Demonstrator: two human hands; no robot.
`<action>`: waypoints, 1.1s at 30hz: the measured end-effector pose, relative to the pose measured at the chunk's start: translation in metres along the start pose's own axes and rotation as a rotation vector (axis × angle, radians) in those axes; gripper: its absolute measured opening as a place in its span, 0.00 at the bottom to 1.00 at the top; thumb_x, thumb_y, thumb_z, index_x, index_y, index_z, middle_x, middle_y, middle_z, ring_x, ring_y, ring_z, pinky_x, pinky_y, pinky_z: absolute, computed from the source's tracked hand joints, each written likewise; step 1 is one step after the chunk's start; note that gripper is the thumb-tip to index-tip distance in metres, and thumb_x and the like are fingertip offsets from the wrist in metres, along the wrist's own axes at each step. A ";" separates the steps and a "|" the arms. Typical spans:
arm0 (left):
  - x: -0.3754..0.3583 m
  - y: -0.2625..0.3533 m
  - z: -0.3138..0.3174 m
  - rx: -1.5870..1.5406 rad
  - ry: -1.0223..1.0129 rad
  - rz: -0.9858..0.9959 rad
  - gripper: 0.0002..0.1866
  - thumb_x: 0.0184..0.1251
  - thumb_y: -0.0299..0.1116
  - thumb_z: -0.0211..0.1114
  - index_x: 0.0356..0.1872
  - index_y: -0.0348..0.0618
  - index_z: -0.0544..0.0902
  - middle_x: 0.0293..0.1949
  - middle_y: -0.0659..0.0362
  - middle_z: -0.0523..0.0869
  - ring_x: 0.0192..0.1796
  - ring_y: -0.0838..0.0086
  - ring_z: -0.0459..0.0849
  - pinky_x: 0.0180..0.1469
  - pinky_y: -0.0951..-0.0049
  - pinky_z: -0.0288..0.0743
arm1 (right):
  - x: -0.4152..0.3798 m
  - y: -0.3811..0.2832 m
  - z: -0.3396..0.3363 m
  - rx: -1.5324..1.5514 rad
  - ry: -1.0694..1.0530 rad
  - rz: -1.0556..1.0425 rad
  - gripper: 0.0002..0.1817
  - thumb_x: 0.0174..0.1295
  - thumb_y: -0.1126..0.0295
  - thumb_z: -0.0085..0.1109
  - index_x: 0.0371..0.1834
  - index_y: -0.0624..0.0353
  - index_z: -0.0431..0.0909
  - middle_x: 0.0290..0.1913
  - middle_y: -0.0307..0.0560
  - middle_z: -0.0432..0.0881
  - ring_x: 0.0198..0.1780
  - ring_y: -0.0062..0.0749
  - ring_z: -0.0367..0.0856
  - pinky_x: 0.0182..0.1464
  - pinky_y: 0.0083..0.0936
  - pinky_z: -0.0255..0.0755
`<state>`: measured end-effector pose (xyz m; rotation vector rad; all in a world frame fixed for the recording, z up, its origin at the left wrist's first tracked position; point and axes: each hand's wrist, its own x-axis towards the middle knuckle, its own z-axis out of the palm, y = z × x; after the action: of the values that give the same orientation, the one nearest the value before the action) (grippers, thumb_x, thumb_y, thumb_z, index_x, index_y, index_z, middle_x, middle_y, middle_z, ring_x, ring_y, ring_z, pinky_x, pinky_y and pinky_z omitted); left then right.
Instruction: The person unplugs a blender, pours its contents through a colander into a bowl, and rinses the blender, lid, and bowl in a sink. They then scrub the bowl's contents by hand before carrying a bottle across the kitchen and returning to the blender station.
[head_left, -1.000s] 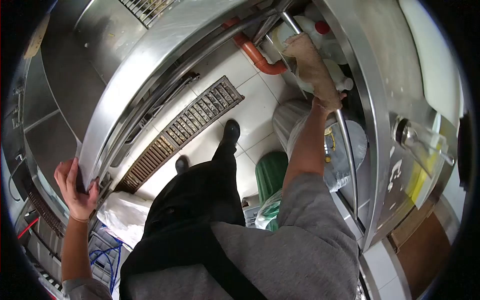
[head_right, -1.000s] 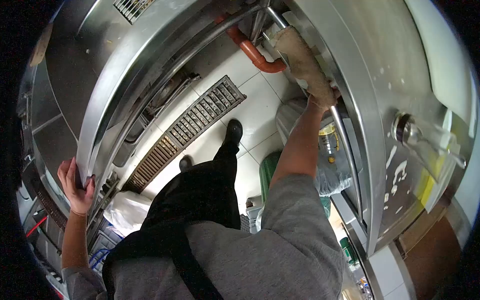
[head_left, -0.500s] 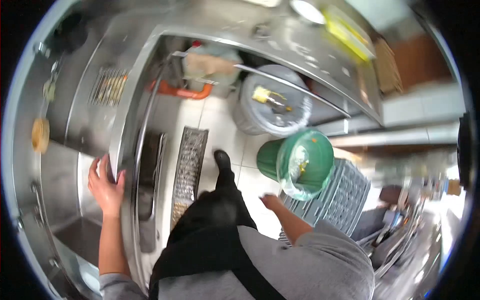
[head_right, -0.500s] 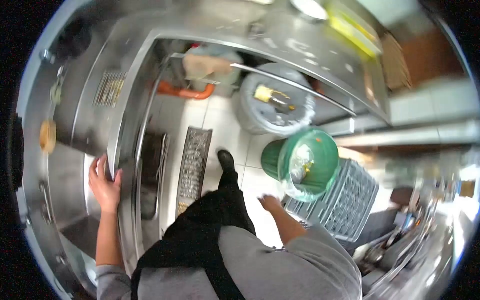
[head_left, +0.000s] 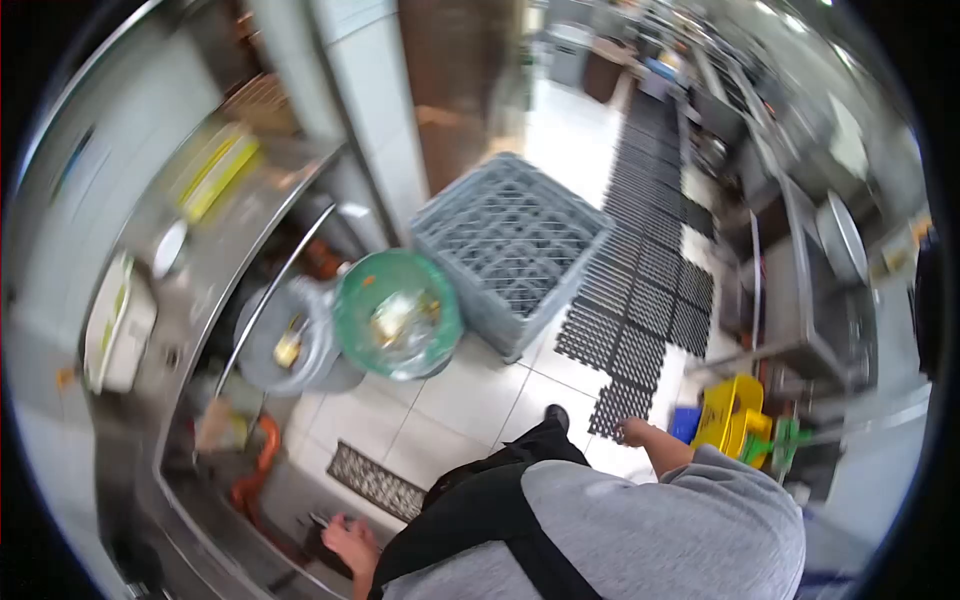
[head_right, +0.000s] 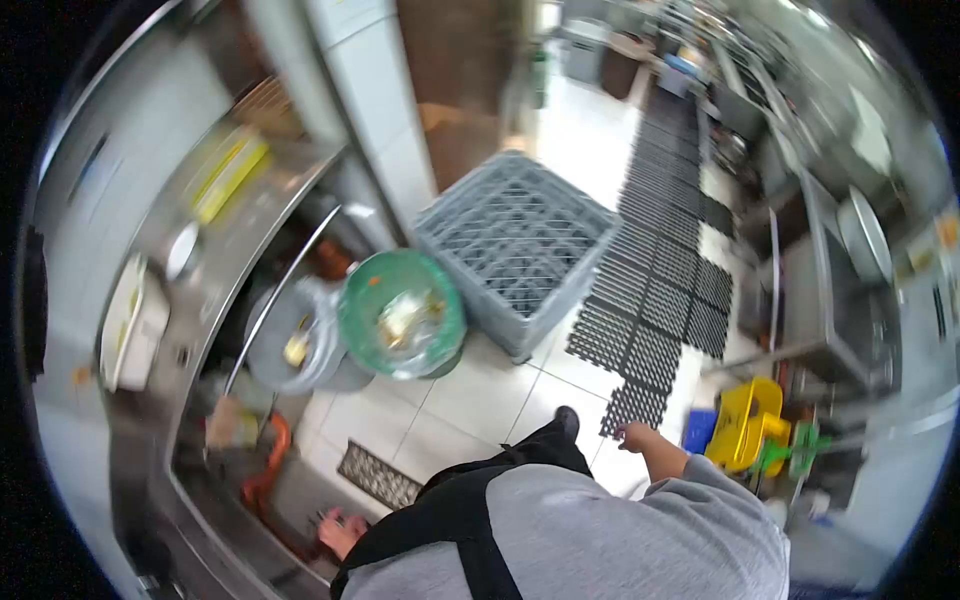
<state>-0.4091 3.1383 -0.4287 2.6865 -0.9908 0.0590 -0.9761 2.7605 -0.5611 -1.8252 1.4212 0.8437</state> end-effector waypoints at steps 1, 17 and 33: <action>0.011 0.040 0.010 -0.059 -0.092 0.161 0.14 0.45 0.30 0.69 0.37 0.54 0.84 0.53 0.51 0.75 0.59 0.53 0.69 0.61 0.49 0.58 | -0.020 0.014 -0.004 0.076 -0.050 -0.034 0.22 0.55 0.55 0.67 0.55 0.39 0.80 0.55 0.47 0.80 0.56 0.46 0.78 0.57 0.41 0.71; 0.192 0.516 0.179 0.011 -0.387 0.503 0.15 0.58 0.36 0.66 0.47 0.49 0.81 0.62 0.47 0.68 0.66 0.51 0.65 0.65 0.50 0.55 | 0.004 0.297 -0.191 0.562 0.328 0.442 0.14 0.58 0.54 0.64 0.48 0.36 0.83 0.56 0.46 0.78 0.60 0.46 0.74 0.58 0.57 0.65; 0.471 1.076 0.326 -0.481 0.017 0.942 0.19 0.61 0.32 0.63 0.54 0.45 0.78 0.63 0.44 0.70 0.63 0.47 0.69 0.63 0.52 0.61 | 0.023 0.481 -0.188 0.520 -0.017 0.772 0.22 0.55 0.47 0.60 0.44 0.49 0.85 0.47 0.50 0.85 0.50 0.48 0.82 0.52 0.36 0.75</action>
<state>-0.7581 1.9709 -0.4175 1.6153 -1.8782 0.0226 -1.4237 2.5050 -0.5282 -0.8668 2.1287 0.7277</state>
